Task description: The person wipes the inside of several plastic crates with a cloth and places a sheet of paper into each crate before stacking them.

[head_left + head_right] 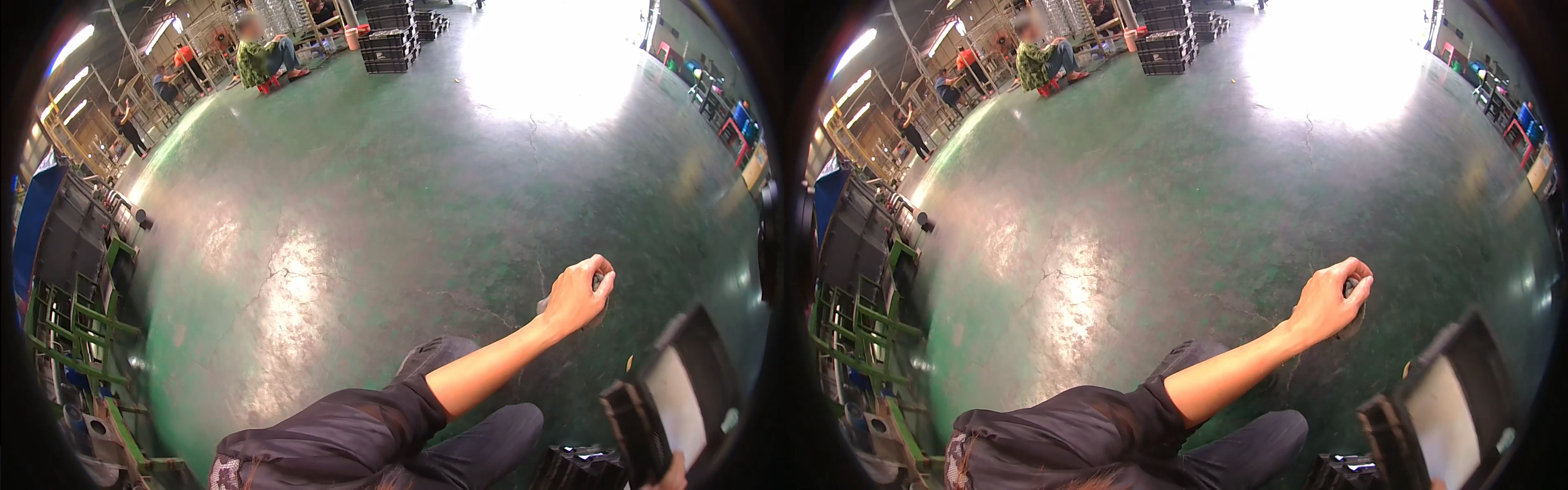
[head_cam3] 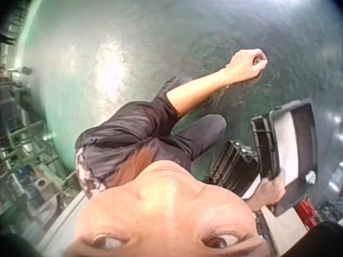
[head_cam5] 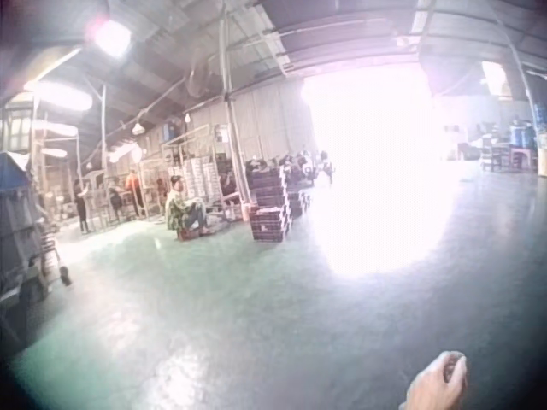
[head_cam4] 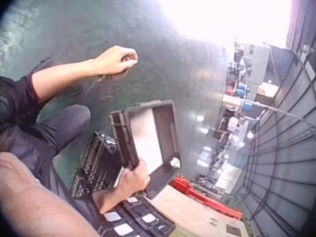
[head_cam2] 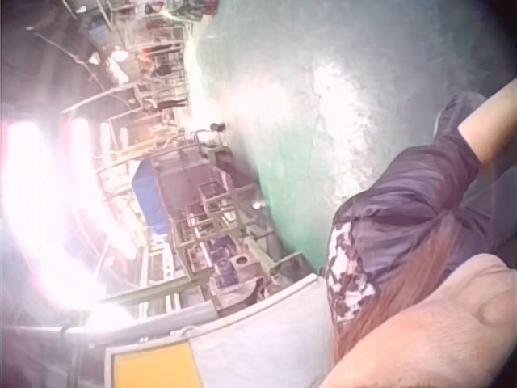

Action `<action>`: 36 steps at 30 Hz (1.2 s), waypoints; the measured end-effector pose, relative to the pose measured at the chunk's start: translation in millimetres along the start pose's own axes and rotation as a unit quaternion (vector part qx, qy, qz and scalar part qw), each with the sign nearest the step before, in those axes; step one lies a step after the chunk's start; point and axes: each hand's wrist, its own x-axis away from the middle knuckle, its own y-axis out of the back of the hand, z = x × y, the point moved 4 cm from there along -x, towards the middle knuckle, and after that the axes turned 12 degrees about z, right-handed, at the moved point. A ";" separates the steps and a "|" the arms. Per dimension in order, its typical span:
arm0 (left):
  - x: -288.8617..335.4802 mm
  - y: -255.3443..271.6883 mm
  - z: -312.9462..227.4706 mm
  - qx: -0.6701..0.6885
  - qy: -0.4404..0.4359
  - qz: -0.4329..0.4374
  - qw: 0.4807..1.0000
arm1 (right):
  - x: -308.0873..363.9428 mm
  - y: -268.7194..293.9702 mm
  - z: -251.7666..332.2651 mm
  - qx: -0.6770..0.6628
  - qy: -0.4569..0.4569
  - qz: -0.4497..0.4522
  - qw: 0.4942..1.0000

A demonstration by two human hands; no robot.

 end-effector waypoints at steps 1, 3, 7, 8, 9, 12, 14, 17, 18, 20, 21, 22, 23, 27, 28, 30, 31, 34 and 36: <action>-5.4 4.3 -2.3 0.009 -0.011 -0.027 1.000 | -15.8 -16.3 11.7 -0.021 0.045 -0.008 0.999; -12.0 11.0 1.3 0.018 -0.031 -0.054 0.998 | -63.5 -86.7 31.6 -0.158 0.024 0.154 0.975; -19.6 23.3 9.6 0.010 -0.034 -0.061 0.997 | -105.5 -199.2 140.0 -0.210 0.190 0.053 0.958; -22.1 22.5 14.4 0.006 -0.040 -0.058 0.997 | -108.6 -234.1 161.1 -0.197 0.214 0.050 0.955; -26.0 21.2 20.0 0.003 -0.048 -0.053 0.997 | -110.1 -267.6 179.4 -0.185 0.235 0.047 0.953; -32.5 17.8 34.1 0.003 -0.051 -0.029 0.998 | -106.8 -337.4 216.4 -0.177 0.270 0.013 0.947; -41.2 12.7 45.1 0.002 -0.038 -0.006 0.999 | -105.8 -365.4 228.4 -0.190 0.272 -0.014 0.943; -51.2 16.3 54.7 -0.018 -0.030 0.028 0.999 | -108.7 -419.2 243.5 -0.207 0.252 -0.017 0.945; -52.5 14.7 56.7 -0.009 -0.017 0.047 0.999 | -108.4 -427.0 243.8 -0.196 0.240 0.013 0.951; -67.0 13.3 65.3 -0.021 -0.036 0.057 0.998 | -111.3 -442.7 247.6 -0.177 0.215 0.072 0.958; -68.5 10.8 76.0 -0.022 -0.032 0.060 0.997 | -106.3 -427.7 249.8 -0.222 0.197 0.061 0.953; -70.9 12.0 85.6 -0.024 -0.032 0.049 0.998 | -103.8 -380.5 259.8 -0.265 0.180 0.053 0.946; -73.1 9.2 93.0 -0.026 -0.021 0.061 0.998 | -98.0 -334.4 262.5 -0.302 0.161 0.047 0.938; -85.1 -4.0 104.0 -0.018 -0.006 0.095 0.995 | -19.1 -270.4 266.1 -0.519 0.374 0.262 0.723; -87.5 -9.8 110.7 -0.018 -0.006 0.097 0.995 | 5.9 -217.4 274.6 -0.559 0.302 0.303 0.710; -93.4 -16.2 118.9 -0.021 -0.001 0.098 0.995 | 34.9 -190.5 276.4 -0.611 0.176 0.425 0.645; -95.0 -20.0 123.7 -0.022 0.004 0.102 0.995 | 39.2 -184.6 275.6 -0.618 0.151 0.432 0.640; -101.4 -32.0 131.6 -0.013 0.017 0.119 0.993 | 24.7 -179.4 270.7 -0.629 0.090 0.423 0.646; -102.7 -36.7 134.4 -0.008 0.020 0.123 0.992 | 10.4 -179.9 263.7 -0.636 0.066 0.409 0.651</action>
